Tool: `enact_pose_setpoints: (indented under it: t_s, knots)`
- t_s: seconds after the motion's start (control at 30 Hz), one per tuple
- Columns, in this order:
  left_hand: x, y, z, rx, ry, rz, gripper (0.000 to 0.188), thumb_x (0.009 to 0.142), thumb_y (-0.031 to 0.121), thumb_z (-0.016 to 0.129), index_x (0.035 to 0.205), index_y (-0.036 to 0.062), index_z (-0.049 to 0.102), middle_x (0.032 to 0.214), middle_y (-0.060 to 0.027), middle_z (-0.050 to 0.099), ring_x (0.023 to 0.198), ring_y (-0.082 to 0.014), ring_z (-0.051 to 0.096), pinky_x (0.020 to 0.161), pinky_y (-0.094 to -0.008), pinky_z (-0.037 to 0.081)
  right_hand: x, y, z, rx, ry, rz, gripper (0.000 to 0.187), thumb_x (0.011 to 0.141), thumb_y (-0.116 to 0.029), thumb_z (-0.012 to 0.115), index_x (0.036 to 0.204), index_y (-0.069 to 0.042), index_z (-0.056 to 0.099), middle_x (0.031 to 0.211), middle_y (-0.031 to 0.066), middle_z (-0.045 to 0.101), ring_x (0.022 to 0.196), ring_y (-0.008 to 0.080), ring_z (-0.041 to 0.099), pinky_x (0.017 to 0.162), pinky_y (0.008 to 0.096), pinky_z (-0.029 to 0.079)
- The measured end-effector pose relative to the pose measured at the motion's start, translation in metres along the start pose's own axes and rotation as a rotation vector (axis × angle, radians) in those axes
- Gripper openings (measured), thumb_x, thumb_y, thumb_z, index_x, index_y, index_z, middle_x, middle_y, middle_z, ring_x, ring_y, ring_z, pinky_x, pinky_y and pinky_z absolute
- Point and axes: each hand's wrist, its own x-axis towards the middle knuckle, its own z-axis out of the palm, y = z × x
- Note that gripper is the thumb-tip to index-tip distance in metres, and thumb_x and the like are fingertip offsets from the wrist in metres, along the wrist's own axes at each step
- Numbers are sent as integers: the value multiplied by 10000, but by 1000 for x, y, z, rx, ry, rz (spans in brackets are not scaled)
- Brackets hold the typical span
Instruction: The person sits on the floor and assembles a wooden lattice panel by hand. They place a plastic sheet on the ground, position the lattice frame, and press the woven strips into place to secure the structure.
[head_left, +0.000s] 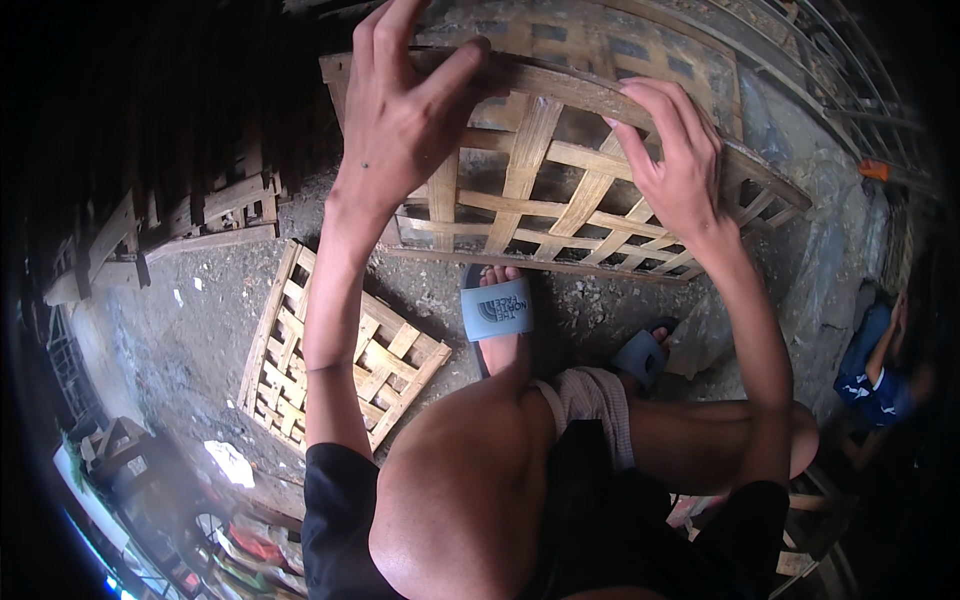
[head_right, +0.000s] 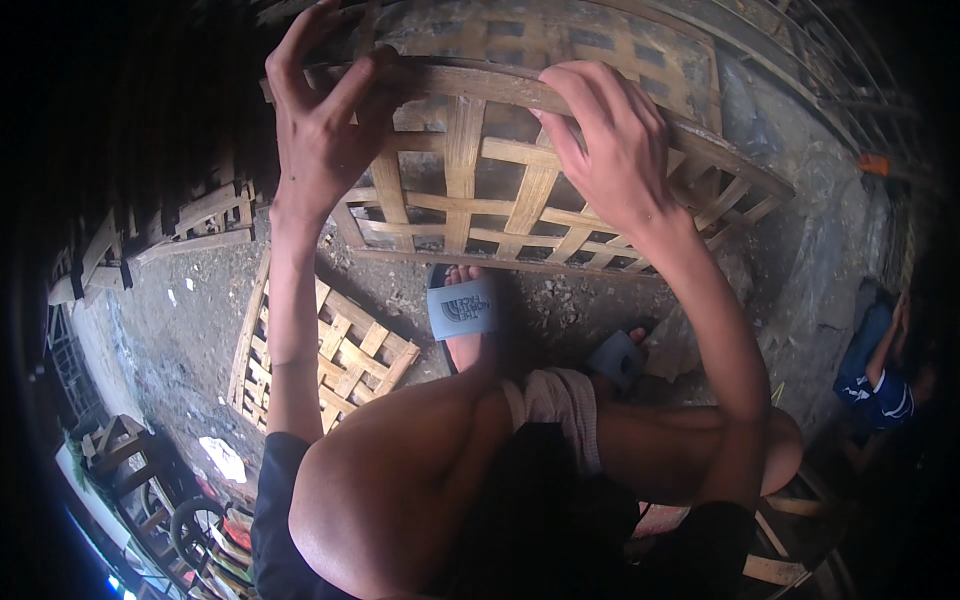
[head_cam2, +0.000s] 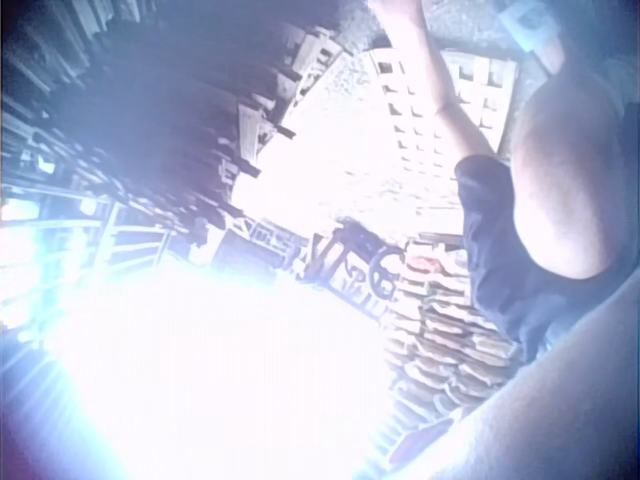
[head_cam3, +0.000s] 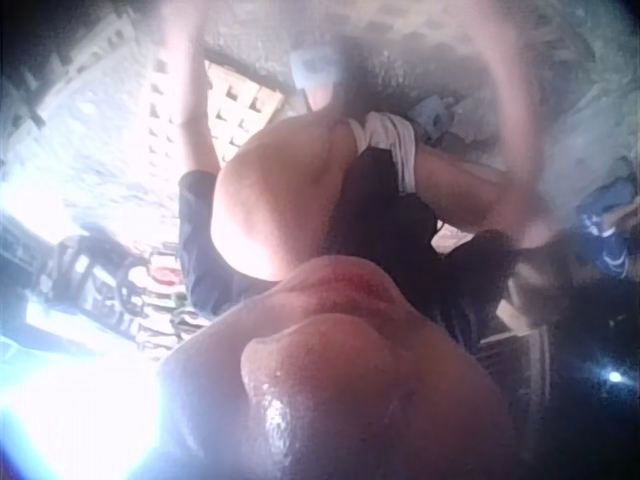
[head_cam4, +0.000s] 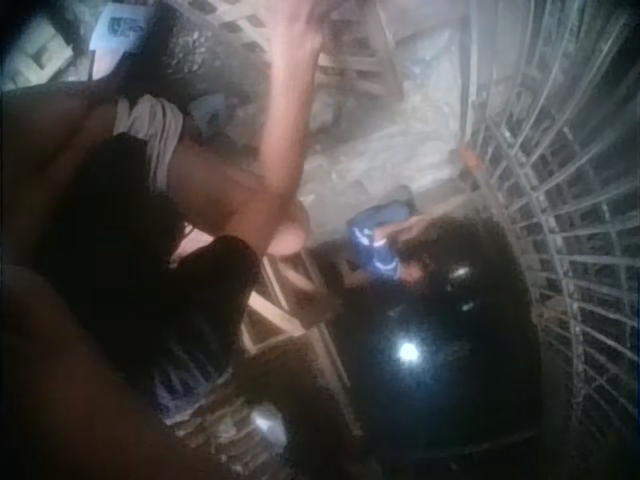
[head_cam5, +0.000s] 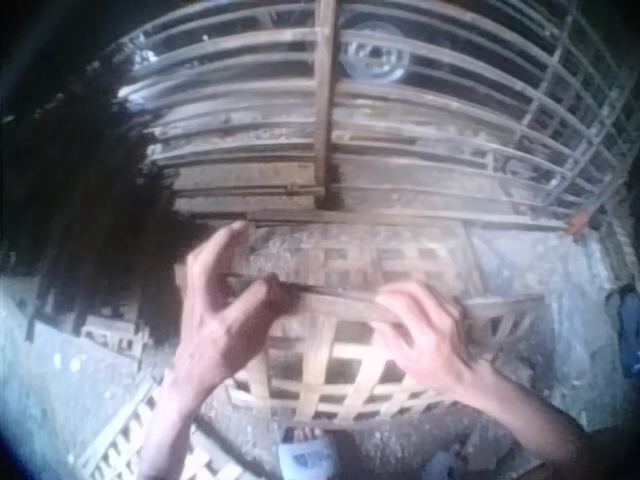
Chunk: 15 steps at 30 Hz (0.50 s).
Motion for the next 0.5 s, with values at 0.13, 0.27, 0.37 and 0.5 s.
enact_pose_setpoints:
  t_s: [0.13,0.27,0.37,0.5]
  knots:
    - [6,-12,1,32,-251,65,343,857,251,839,1148,129,703,1275,-94,679,1126,-285,709,919,-409,583,3,9,4,-72,4,-117,446,913,-240,839,1312,-96,702,1072,82,724,894,308,738,776,419,608]
    - [16,-15,-1,24,-192,82,300,928,343,798,1129,129,736,1079,-74,743,1001,-299,754,813,-388,605,18,11,-9,3,-104,39,412,948,-325,814,1232,-35,739,973,102,725,843,284,733,765,401,617]
    - [20,-23,10,-142,-303,19,260,945,351,796,1056,116,774,977,-92,764,847,-321,771,721,-407,608,20,23,-17,135,-217,185,410,957,-334,810,1137,31,759,943,121,720,812,265,726,742,384,629]
    - [29,-18,15,-167,-355,-96,256,891,313,848,1010,91,799,948,-113,781,792,-340,767,703,-410,608,22,31,-10,272,-240,298,408,971,-318,804,1105,65,763,932,126,719,758,235,708,671,357,634]
